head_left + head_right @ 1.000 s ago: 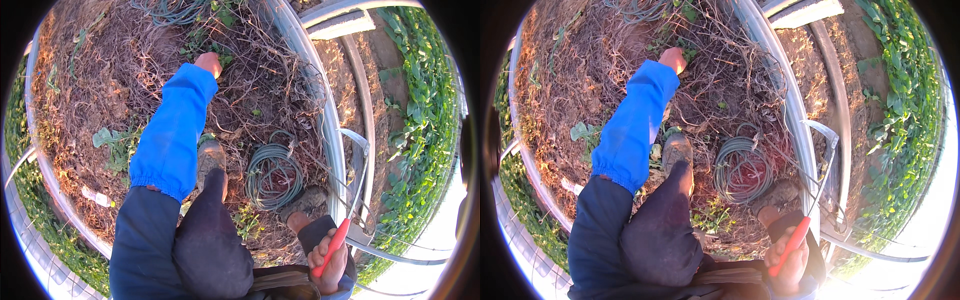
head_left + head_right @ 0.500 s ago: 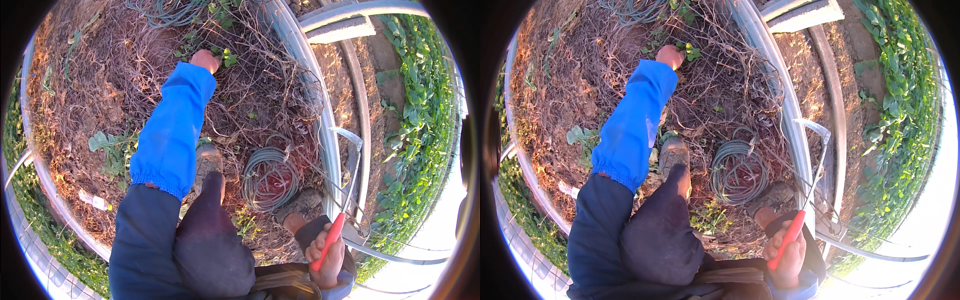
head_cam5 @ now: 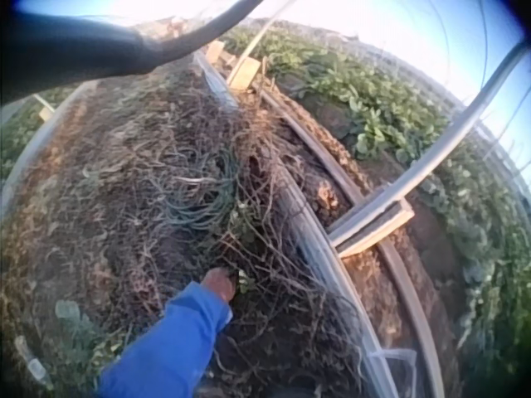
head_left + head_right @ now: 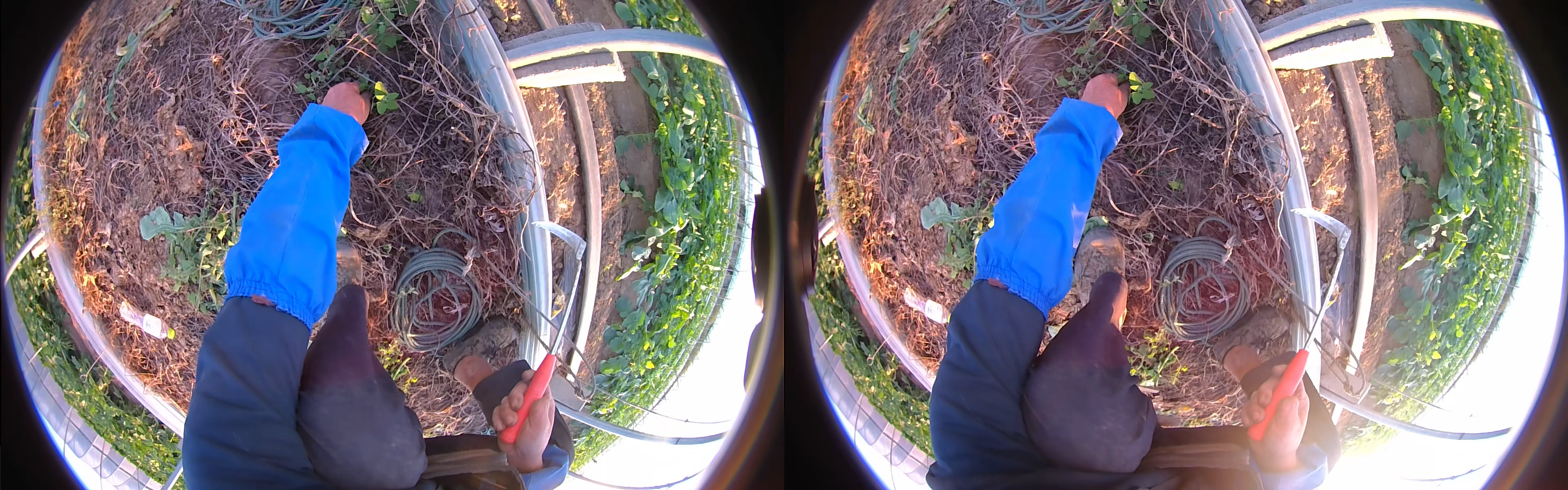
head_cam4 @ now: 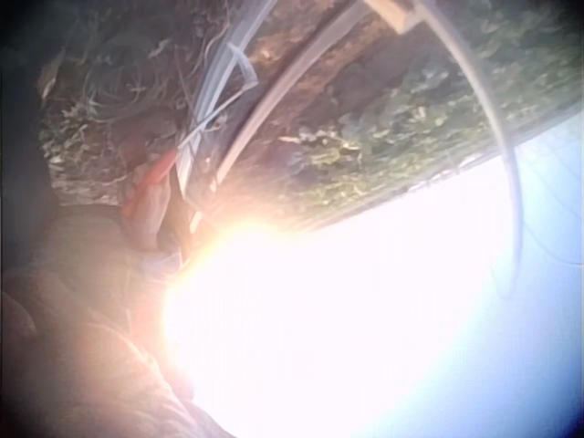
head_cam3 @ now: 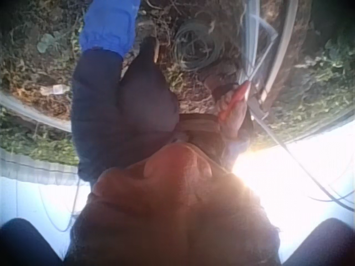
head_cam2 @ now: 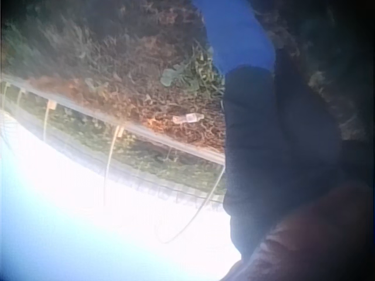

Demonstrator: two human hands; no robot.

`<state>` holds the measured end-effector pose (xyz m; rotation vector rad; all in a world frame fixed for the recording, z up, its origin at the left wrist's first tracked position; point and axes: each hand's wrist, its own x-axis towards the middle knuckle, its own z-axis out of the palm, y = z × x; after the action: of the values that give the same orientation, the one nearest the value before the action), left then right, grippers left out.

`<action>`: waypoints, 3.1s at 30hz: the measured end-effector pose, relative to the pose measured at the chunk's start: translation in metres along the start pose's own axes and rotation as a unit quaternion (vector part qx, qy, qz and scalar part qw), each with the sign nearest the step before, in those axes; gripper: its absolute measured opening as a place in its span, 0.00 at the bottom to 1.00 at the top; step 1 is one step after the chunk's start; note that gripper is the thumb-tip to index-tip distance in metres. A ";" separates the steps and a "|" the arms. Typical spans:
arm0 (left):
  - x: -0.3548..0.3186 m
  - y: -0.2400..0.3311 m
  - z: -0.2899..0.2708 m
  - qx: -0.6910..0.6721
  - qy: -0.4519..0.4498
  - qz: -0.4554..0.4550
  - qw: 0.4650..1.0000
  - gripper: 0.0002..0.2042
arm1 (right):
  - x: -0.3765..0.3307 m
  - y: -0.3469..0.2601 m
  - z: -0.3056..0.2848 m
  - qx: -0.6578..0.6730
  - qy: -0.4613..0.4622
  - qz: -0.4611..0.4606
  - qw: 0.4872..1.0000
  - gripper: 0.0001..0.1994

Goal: The person uses a sickle to cut and gather dry plant debris and a wooden lattice from the ground inside a greenhouse. They walk along the row and place the collected debris into a red utility cart.

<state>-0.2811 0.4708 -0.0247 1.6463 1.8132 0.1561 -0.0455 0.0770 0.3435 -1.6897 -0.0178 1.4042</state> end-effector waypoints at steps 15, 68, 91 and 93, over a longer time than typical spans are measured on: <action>-0.004 -0.017 0.002 -0.067 0.088 0.019 0.994 0.18 | 0.003 -0.002 0.002 -0.007 0.015 0.009 1.000 0.24; 0.029 -0.005 -0.025 0.127 -0.128 0.114 0.977 0.09 | 0.015 -0.007 0.000 -0.011 0.007 -0.004 1.000 0.26; -0.011 0.003 -0.015 -0.094 0.053 -0.003 0.994 0.14 | 0.010 0.000 -0.002 -0.003 0.027 0.023 0.999 0.22; 0.000 0.001 -0.004 -0.091 0.087 0.014 0.992 0.12 | 0.010 0.000 -0.002 -0.004 0.025 0.019 1.000 0.21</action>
<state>-0.2824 0.4725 -0.0212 1.5694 1.8429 0.4763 -0.0400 0.0810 0.3353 -1.7395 0.0362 1.3904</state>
